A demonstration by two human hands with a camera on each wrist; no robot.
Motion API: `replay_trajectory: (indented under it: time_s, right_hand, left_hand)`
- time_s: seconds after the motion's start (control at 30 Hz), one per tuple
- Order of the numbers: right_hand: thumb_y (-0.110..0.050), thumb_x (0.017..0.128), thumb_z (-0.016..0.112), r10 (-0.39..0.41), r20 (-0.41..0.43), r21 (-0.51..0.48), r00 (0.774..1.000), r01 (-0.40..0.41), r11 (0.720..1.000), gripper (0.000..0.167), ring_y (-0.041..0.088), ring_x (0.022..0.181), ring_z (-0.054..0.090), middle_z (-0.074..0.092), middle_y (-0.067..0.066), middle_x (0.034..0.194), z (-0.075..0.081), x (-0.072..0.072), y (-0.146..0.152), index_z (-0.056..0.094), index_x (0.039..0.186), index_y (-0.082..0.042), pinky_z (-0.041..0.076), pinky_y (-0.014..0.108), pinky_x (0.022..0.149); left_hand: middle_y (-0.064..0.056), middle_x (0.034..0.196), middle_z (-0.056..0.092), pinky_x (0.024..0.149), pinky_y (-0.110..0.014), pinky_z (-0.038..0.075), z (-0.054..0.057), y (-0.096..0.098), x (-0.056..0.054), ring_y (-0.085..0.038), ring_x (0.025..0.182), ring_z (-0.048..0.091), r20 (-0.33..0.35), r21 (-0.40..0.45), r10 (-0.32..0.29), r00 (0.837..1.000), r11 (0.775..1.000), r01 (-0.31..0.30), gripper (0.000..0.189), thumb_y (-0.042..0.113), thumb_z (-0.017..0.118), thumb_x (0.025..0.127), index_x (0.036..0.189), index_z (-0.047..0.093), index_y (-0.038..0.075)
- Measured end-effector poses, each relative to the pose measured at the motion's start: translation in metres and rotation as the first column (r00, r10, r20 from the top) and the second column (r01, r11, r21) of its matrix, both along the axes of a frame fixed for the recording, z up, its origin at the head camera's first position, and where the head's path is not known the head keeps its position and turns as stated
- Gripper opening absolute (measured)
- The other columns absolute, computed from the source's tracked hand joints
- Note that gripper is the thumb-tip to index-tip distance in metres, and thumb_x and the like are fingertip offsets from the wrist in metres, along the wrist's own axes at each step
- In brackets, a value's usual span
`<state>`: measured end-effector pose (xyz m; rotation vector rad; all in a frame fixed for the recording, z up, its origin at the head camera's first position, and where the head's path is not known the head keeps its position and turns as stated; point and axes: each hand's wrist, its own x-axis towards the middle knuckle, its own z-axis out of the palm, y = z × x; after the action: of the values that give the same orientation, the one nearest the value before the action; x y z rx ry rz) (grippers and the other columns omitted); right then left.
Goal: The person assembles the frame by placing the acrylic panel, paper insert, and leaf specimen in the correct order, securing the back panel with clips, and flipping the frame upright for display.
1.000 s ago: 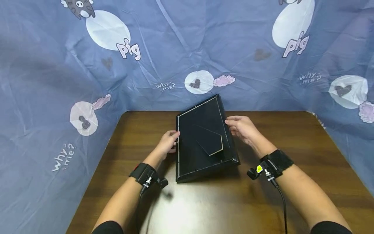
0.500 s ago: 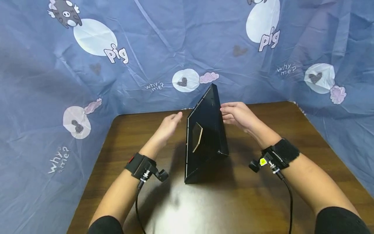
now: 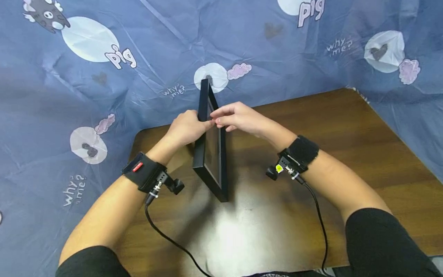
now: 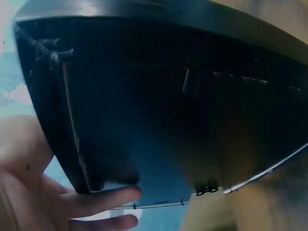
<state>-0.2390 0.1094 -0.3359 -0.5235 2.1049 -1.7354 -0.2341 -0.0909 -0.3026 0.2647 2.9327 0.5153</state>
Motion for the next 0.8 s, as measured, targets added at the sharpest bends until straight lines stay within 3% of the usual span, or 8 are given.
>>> replay_trajectory:
  time_s: [0.07,0.17,0.33,0.47,0.6,0.73,0.8]
  right_hand:
    - [-0.015,0.101,0.057,-0.025,0.013,0.042,1.000,0.025,0.999,0.040,0.029,0.118,0.061,0.062,0.018,0.133,-0.008,-0.008,0.001,0.058,0.137,0.001,0.052,0.042,0.096]
    - [-0.017,0.103,0.052,-0.118,0.125,0.078,0.985,0.109,0.991,0.042,0.030,0.118,0.059,0.057,0.019,0.137,-0.034,-0.020,0.010,0.054,0.140,0.002,0.050,0.044,0.100]
    - [-0.015,0.101,0.050,-0.193,0.355,0.089,0.915,0.172,0.981,0.049,0.031,0.111,0.059,0.050,0.027,0.140,-0.086,-0.028,0.020,0.045,0.144,0.008,0.046,0.047,0.104]
    - [-0.013,0.100,0.050,-0.174,0.425,0.080,0.888,0.154,0.985,0.049,0.028,0.099,0.064,0.053,0.030,0.134,-0.113,-0.025,0.012,0.045,0.142,0.010,0.051,0.043,0.098]
    - [-0.011,0.100,0.051,-0.151,0.434,0.022,0.888,0.157,0.987,0.051,0.031,0.104,0.065,0.054,0.030,0.133,-0.125,-0.024,0.001,0.040,0.145,0.011,0.050,0.045,0.099]
    - [-0.010,0.100,0.053,-0.152,0.409,-0.113,0.900,0.215,0.970,0.053,0.027,0.101,0.066,0.054,0.029,0.134,-0.122,-0.023,-0.003,0.036,0.146,0.009,0.049,0.047,0.101]
    - [-0.008,0.100,0.053,-0.176,0.356,-0.178,0.918,0.252,0.951,0.052,0.021,0.093,0.067,0.054,0.028,0.133,-0.117,-0.023,0.000,0.037,0.146,0.009,0.049,0.048,0.100]
  left_hand:
    - [-0.011,0.081,0.062,0.066,-0.041,0.046,0.002,-0.011,0.000,-0.030,0.077,0.059,-0.042,0.003,0.044,0.998,0.999,-0.044,0.037,0.040,0.058,0.093,0.083,0.063,0.005]
    - [-0.009,0.072,0.058,0.063,-0.041,0.045,0.001,-0.024,-0.001,-0.031,0.071,0.058,-0.122,0.025,0.068,0.990,0.998,-0.065,0.031,0.031,0.055,0.091,0.071,0.058,0.007]
    - [-0.006,0.062,0.050,0.056,-0.039,0.040,-0.004,-0.040,0.003,-0.029,0.061,0.052,-0.211,0.095,0.097,0.973,0.992,-0.078,0.031,0.026,0.053,0.093,0.067,0.049,0.009]
    - [-0.007,0.061,0.051,0.054,-0.038,0.039,-0.005,-0.048,0.015,-0.029,0.058,0.051,-0.257,0.129,0.087,0.963,0.990,-0.055,0.030,0.025,0.053,0.096,0.073,0.055,0.006]
    - [-0.011,0.071,0.064,0.057,-0.039,0.042,0.000,-0.052,0.031,-0.029,0.063,0.057,-0.320,0.214,0.106,0.942,0.976,-0.037,0.028,0.028,0.057,0.098,0.097,0.069,0.002]
    - [-0.015,0.097,0.075,0.070,-0.042,0.053,0.001,-0.052,0.047,-0.027,0.075,0.070,-0.369,0.354,0.101,0.924,0.935,0.039,0.036,0.026,0.060,0.101,0.122,0.067,-0.002]
    - [-0.018,0.107,0.074,0.094,-0.048,0.050,-0.001,-0.053,0.053,-0.029,0.086,0.073,-0.414,0.411,0.085,0.906,0.906,0.103,0.038,0.022,0.061,0.101,0.129,0.064,-0.003]
